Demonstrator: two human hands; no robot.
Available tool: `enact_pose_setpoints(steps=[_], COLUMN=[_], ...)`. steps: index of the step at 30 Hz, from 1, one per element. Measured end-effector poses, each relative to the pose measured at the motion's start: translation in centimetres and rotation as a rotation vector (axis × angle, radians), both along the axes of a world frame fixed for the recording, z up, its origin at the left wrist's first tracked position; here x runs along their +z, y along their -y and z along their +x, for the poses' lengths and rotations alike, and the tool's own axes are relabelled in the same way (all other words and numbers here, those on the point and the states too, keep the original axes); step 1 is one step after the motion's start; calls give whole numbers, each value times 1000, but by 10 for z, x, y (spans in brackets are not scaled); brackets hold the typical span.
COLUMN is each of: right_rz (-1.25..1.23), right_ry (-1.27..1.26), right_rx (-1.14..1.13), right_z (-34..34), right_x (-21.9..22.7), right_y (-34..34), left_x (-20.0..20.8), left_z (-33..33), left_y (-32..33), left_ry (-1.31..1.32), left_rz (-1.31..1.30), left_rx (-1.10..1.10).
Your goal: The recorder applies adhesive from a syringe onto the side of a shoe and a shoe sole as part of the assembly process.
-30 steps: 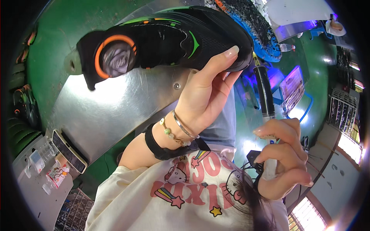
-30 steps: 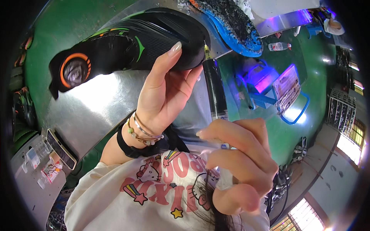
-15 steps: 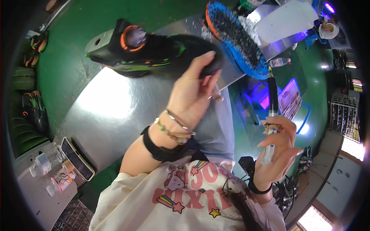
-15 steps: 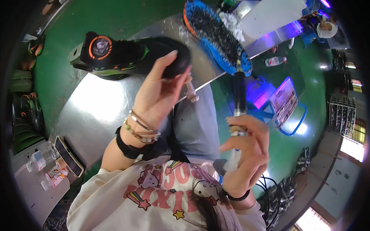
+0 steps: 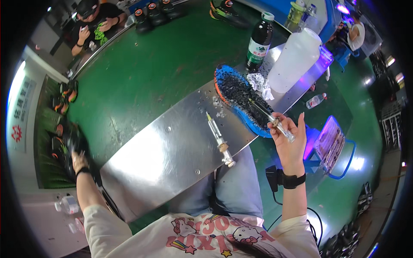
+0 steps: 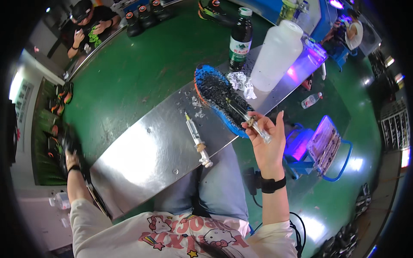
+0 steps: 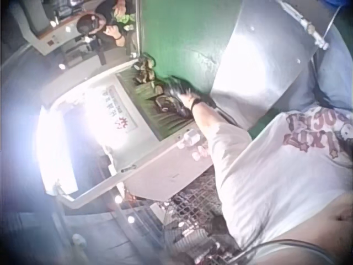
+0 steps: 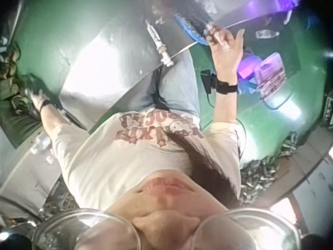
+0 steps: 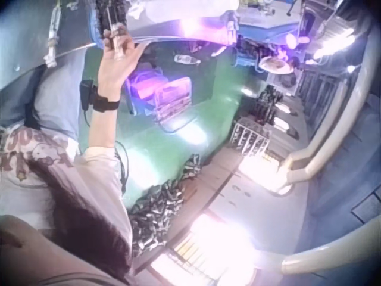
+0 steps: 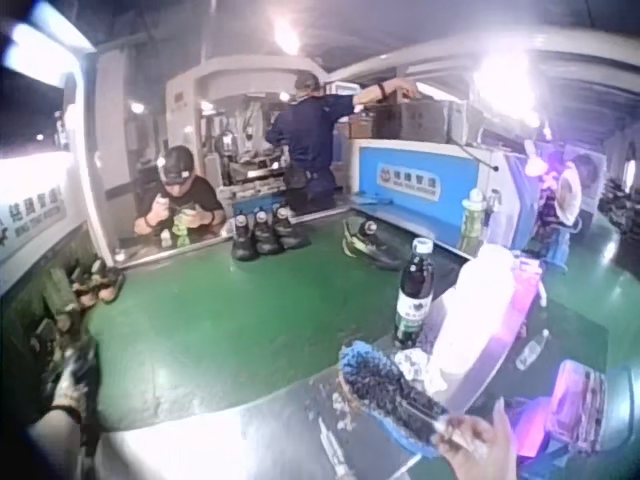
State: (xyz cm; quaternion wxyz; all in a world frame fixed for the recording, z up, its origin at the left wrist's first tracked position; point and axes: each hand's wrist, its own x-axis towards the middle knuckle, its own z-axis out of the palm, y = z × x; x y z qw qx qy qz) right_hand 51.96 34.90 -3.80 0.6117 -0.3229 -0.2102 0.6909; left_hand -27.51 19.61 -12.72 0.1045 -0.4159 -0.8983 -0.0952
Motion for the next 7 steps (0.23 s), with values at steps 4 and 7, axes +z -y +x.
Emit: enact_pose_setpoints(steps=[4, 7], right_rz=[-61, 0], right_ry=[34, 100], right_rx=[-62, 30], right_z=[14, 39], right_x=[-10, -20], right_y=[-10, -12], left_x=[19, 31], left_z=[-10, -7], left_y=[19, -13], left_ry=[298, 348], left_rz=[-165, -219], left_rx=[500, 579])
